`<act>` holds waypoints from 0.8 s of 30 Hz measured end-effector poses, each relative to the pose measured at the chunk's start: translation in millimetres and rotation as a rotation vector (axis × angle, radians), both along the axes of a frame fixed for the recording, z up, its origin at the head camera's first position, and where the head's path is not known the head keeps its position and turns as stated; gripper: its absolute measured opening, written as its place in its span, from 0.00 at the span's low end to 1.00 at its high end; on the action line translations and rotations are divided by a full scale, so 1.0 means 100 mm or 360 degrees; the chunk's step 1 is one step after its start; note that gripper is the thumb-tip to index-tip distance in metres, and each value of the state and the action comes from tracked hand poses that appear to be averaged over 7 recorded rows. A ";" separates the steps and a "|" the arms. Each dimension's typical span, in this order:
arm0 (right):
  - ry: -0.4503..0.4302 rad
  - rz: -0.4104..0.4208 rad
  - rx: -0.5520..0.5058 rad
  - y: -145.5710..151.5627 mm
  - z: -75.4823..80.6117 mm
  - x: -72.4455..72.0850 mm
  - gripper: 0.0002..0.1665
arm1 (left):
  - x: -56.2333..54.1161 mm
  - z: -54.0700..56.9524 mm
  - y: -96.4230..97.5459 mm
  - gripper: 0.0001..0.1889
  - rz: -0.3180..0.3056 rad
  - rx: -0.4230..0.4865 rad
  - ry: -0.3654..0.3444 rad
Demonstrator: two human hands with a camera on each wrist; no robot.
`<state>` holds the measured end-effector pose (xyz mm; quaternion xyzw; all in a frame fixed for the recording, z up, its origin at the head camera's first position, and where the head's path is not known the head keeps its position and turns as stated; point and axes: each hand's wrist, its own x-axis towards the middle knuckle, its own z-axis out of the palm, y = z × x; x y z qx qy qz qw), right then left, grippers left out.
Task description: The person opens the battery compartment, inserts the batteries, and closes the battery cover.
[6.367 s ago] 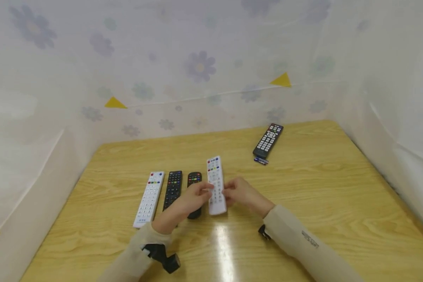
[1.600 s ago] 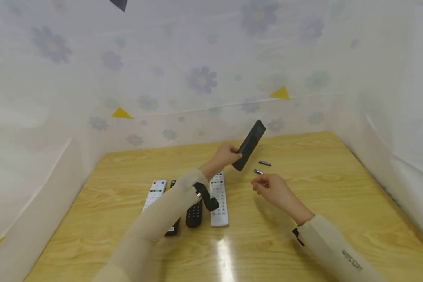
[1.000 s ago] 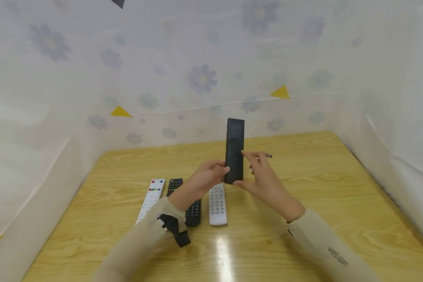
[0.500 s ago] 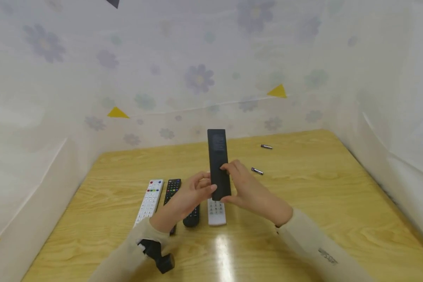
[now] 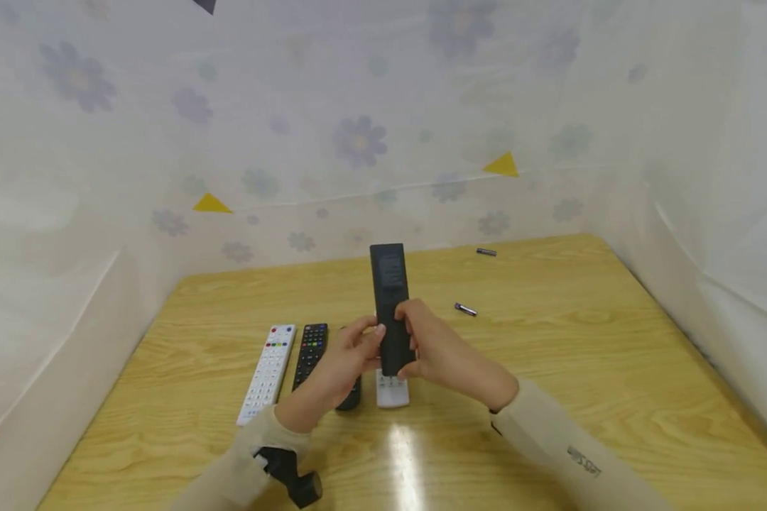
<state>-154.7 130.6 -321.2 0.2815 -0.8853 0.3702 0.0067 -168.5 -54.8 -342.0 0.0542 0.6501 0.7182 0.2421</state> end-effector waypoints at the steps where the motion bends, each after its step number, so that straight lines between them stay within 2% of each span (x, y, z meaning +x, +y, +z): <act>1: 0.0003 -0.0005 -0.0014 -0.01 0.00 0.00 0.45 | 0.00 0.00 0.00 0.20 0.0016 -0.0004 0.0005; 7: -0.0019 -0.0028 -0.0039 -0.05 0.00 -0.01 0.45 | 0.00 0.00 0.01 0.18 0.0080 0.0009 0.0008; 12: -0.0009 -0.0119 -0.0077 -0.10 -0.01 0.03 0.43 | -0.03 0.01 0.01 0.16 0.0144 0.0016 0.0026; 19: 0.0170 -0.0313 -0.0201 -0.12 -0.02 0.10 0.23 | -0.02 0.01 0.00 0.16 0.0179 0.0016 -0.0026; 24: 0.0242 -0.0342 -0.0343 -0.09 -0.03 0.11 0.17 | -0.02 0.04 -0.02 0.17 0.0184 0.0015 -0.0033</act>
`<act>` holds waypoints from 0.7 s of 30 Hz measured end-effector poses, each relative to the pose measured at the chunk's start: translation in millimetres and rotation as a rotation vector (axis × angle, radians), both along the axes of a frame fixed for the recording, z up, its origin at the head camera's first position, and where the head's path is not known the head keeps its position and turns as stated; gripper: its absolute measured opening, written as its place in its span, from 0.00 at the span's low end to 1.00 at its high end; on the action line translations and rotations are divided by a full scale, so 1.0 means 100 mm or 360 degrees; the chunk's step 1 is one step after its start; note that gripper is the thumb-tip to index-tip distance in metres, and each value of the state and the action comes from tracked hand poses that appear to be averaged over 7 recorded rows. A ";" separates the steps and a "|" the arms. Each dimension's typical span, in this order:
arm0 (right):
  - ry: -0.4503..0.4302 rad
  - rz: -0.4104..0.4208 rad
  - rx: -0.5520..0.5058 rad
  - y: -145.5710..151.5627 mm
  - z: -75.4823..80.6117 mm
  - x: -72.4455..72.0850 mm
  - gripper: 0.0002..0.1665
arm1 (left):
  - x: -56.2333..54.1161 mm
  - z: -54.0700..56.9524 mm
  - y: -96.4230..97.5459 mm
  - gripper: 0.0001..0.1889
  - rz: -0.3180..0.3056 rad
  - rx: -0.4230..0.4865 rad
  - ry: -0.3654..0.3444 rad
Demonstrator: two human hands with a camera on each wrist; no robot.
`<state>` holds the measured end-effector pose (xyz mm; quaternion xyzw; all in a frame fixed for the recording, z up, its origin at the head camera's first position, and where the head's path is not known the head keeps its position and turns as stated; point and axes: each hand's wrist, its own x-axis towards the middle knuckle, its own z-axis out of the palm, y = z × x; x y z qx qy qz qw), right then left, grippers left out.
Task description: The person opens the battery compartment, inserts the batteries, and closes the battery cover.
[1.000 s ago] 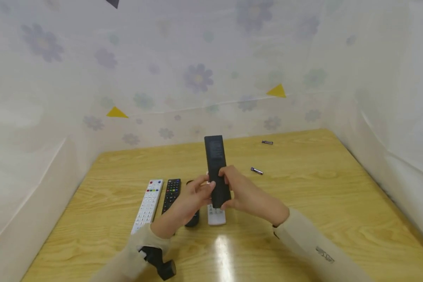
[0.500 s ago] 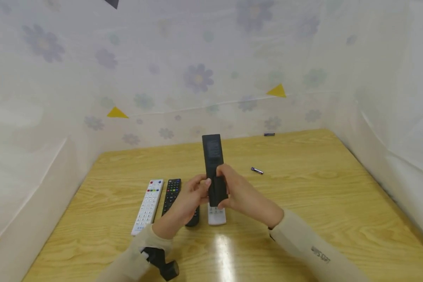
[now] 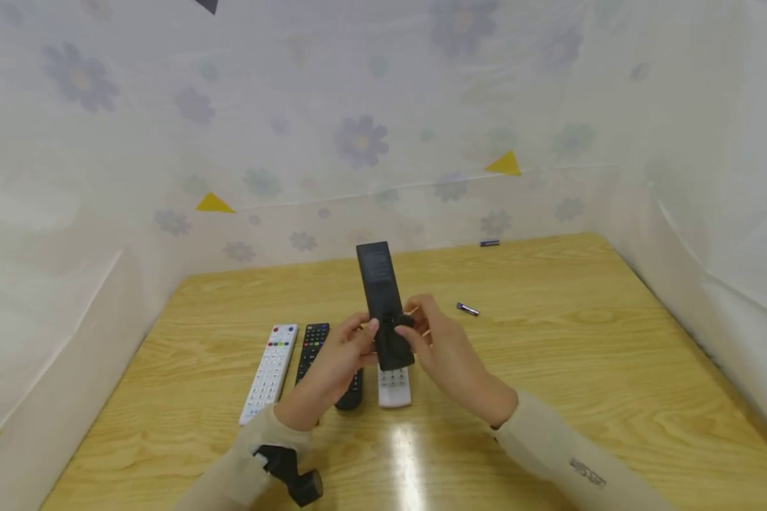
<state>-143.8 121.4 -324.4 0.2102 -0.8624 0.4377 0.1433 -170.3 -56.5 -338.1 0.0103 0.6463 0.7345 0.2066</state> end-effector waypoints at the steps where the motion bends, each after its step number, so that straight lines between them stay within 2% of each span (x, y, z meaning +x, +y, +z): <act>1: 0.0018 -0.0006 -0.0014 0.01 0.00 0.00 0.16 | 0.00 0.00 0.00 0.17 0.0000 -0.0004 -0.0003; 5: 0.0084 -0.0045 -0.0033 0.06 0.02 0.01 0.15 | -0.01 0.00 -0.01 0.16 0.0002 -0.0019 -0.0023; 11: 0.0204 -0.0008 -0.0102 0.26 0.05 0.00 0.19 | -0.05 -0.04 -0.07 0.17 0.0021 -0.0033 -0.0032; 16: 0.0183 0.0055 0.0164 0.46 -0.08 -0.02 0.21 | -0.06 -0.05 -0.14 0.17 0.0051 -0.0056 -0.0018; 21: 0.0039 0.0327 0.0445 0.53 -0.32 -0.02 0.20 | -0.05 -0.04 -0.17 0.17 0.0043 -0.0030 -0.0026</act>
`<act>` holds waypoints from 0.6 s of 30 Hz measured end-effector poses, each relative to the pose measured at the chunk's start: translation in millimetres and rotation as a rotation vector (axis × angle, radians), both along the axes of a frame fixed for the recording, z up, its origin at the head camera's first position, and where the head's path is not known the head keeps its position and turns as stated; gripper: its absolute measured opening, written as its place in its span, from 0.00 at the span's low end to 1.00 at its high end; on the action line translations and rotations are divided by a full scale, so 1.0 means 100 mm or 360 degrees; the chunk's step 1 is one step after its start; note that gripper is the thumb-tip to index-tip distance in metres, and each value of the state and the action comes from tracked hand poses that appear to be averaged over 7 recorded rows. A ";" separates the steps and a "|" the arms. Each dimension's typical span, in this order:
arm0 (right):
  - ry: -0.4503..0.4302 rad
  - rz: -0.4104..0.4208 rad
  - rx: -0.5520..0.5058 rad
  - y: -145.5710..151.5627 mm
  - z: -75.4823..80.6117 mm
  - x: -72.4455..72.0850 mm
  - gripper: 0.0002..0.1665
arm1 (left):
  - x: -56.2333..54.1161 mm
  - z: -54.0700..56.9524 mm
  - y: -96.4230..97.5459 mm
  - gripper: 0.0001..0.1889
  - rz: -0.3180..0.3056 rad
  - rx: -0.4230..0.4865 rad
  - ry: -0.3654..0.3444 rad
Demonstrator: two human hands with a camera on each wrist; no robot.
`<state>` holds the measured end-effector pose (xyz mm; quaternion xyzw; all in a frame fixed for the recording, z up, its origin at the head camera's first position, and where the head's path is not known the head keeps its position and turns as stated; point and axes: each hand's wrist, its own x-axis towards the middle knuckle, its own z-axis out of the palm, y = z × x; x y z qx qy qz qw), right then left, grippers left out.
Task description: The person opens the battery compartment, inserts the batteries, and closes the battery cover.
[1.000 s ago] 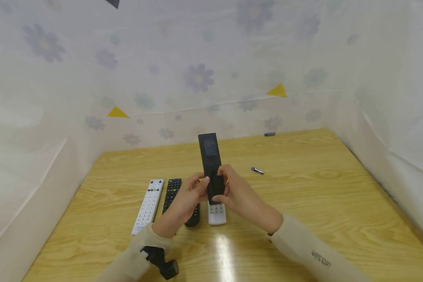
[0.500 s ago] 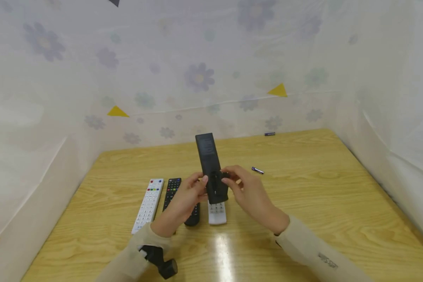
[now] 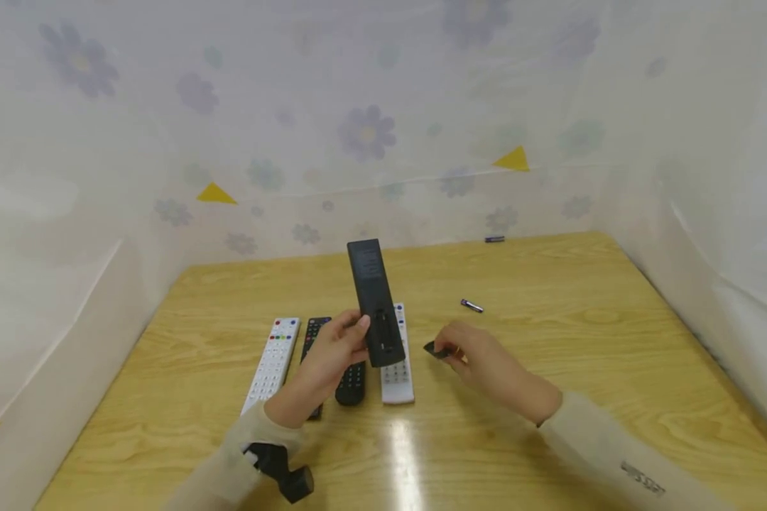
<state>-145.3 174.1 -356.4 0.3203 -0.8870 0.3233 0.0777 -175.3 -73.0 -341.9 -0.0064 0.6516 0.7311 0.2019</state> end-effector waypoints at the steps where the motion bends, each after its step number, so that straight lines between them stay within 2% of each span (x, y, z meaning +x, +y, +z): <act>1: -0.0028 0.0042 0.0053 0.00 -0.04 0.00 0.20 | 0.00 0.01 0.00 0.17 -0.0004 0.0002 -0.0003; 7: -0.0183 0.0196 0.0320 0.02 -0.15 0.04 0.21 | 0.00 0.02 0.01 0.18 -0.0032 -0.0027 -0.0018; 12: -0.0366 0.0279 0.0379 0.05 -0.20 0.02 0.18 | 0.00 0.02 0.01 0.18 -0.0055 -0.0039 -0.0049; 18: -0.0505 0.0353 0.0348 0.10 -0.25 -0.03 0.12 | 0.01 0.00 0.01 0.18 -0.0061 -0.0032 -0.0040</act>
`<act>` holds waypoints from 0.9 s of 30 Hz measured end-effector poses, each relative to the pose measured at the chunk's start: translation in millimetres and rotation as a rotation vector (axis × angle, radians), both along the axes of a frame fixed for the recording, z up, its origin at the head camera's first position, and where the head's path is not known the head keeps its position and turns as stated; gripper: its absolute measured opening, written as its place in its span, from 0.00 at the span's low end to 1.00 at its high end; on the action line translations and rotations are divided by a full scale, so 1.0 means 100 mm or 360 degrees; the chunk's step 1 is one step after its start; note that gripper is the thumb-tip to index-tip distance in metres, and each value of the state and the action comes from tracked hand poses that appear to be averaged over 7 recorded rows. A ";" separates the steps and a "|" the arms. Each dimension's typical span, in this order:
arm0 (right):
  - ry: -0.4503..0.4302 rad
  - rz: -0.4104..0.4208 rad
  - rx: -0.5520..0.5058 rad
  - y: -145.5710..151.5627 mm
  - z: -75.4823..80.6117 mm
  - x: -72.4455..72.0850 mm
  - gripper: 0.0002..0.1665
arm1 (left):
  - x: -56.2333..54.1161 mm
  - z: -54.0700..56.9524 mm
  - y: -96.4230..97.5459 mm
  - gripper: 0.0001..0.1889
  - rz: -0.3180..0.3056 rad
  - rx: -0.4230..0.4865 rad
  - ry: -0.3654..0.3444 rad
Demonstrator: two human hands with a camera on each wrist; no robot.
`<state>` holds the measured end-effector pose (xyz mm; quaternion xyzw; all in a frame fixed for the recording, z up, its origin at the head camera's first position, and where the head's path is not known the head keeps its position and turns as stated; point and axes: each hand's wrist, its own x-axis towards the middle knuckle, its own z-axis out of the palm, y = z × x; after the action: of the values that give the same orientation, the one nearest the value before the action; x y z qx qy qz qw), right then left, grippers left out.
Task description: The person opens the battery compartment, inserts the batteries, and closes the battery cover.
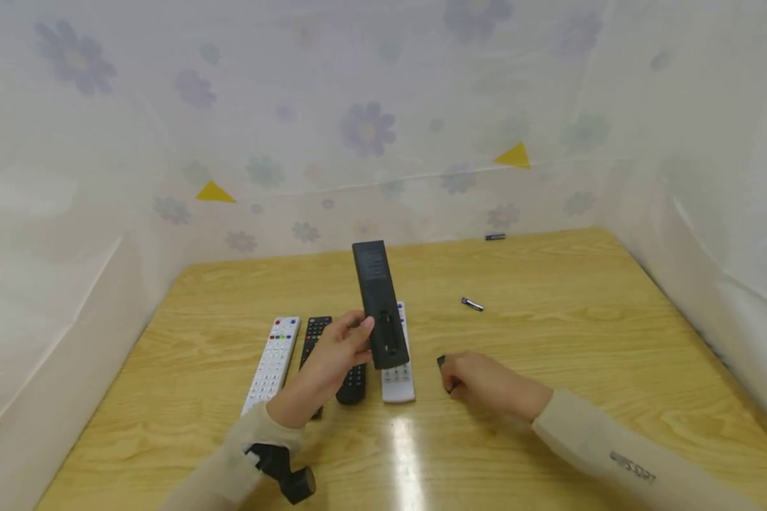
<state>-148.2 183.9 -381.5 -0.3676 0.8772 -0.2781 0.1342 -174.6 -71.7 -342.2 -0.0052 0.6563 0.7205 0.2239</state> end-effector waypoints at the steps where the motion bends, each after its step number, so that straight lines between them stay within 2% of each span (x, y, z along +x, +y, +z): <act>1: -0.0022 0.0001 -0.0016 0.02 -0.01 -0.02 0.11 | 0.00 0.00 0.00 0.18 0.0002 -0.0003 0.0002; 3: -0.0031 -0.0023 -0.0049 0.08 -0.02 -0.10 0.07 | 0.01 0.01 0.00 0.18 0.0002 -0.0004 -0.0004; 6: 0.0093 -0.0138 -0.0068 0.20 -0.01 -0.27 0.03 | 0.02 0.03 0.01 0.18 0.0004 0.0004 -0.0017; 10: 0.0327 -0.0390 0.0060 0.36 0.01 -0.54 0.03 | 0.01 0.03 0.02 0.19 0.0005 0.0020 -0.0014; 12: 0.0343 -0.0493 0.0148 0.41 -0.01 -0.66 0.07 | 0.01 0.03 0.03 0.18 0.0005 0.0024 -0.0006; 15: 0.0294 -0.0567 0.0248 0.45 -0.09 -0.79 0.12 | 0.01 0.04 0.03 0.18 0.0001 0.0027 -0.0001; 19: 0.0197 -0.0588 0.0296 0.43 -0.20 -0.89 0.16 | 0.02 0.04 0.03 0.18 -0.0010 0.0032 -0.0012; 27: 0.0089 -0.0568 0.0342 0.35 -0.19 -0.91 0.14 | 0.01 0.04 0.03 0.18 -0.0020 0.0033 -0.0025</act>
<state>-239.3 218.4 -400.4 -0.1974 0.9564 -0.1921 0.0969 -173.5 -68.3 -337.7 -0.0045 0.6471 0.7257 0.2337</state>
